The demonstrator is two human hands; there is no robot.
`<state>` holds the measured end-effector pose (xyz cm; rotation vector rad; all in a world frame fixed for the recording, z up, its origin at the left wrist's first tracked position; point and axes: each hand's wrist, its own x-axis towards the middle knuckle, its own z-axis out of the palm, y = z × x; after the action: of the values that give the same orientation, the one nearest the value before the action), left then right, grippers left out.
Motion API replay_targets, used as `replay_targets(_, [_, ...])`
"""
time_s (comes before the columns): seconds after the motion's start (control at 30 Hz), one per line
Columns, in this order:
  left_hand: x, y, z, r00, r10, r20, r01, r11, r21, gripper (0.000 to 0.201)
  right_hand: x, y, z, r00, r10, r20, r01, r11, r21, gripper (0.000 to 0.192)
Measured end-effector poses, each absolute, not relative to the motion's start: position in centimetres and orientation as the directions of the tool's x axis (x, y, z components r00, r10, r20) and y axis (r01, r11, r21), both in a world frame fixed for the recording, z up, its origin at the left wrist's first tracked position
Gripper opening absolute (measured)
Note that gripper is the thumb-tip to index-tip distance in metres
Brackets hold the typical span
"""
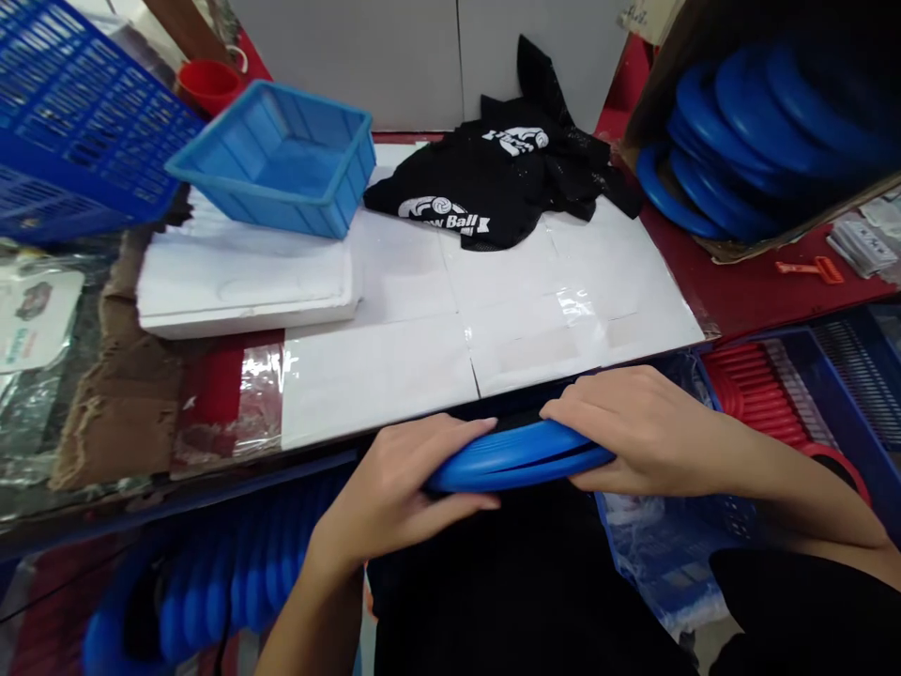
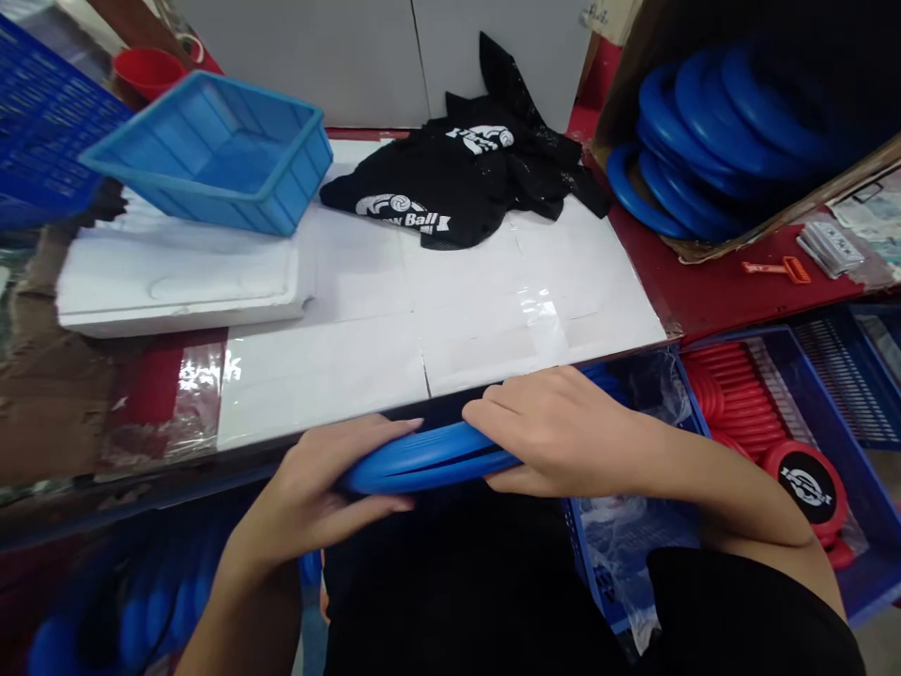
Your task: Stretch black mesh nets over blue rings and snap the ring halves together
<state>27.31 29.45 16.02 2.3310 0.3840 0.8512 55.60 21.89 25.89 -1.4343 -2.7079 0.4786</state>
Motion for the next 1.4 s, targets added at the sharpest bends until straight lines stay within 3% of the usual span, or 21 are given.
replay_targets(0.13, [29.3,28.9,17.3,0.757,0.403,0.514,0.059,-0.826,0.561,0.046,55.0,21.8,25.9,-0.576,0.81,-0.108,0.802,0.534,-0.269,0.028])
replay_targets(0.33, [28.3,29.5,16.4,0.713,0.431,0.553,-0.045,-0.759,0.649,0.04,56.2,21.5,26.9,-0.561,0.823,-0.093,0.774,0.481,-0.412,0.041])
replay_targets(0.5, [28.6,29.2,17.7,0.753,0.455,0.475,0.028,-0.743,0.668,0.042,55.7,21.2,26.7,-0.551,0.829,-0.096,0.793,0.485,-0.369,0.035])
replay_targets(0.9, [29.3,28.4,18.0,0.663,0.436,0.608,0.002,-0.814,0.581,0.04,55.5,21.0,26.6,-0.579,0.814,-0.047,0.784,0.54,-0.307,0.033])
replay_targets(1.13, [29.5,28.5,18.9,0.764,0.406,0.502,0.02,-0.792,0.61,0.037,54.9,20.7,26.8,-0.581,0.813,-0.03,0.796,0.56,-0.228,0.031])
replay_targets(1.3, [30.1,27.9,19.1,0.738,0.41,0.536,0.057,-0.829,0.556,0.04,54.6,20.7,26.8,-0.622,0.783,0.013,0.768,0.613,-0.186,0.03])
replay_targets(1.4, [30.1,27.8,19.0,0.738,0.427,0.523,0.051,-0.808,0.587,0.033,54.5,20.7,26.6,-0.637,0.771,0.021,0.76,0.632,-0.153,0.03])
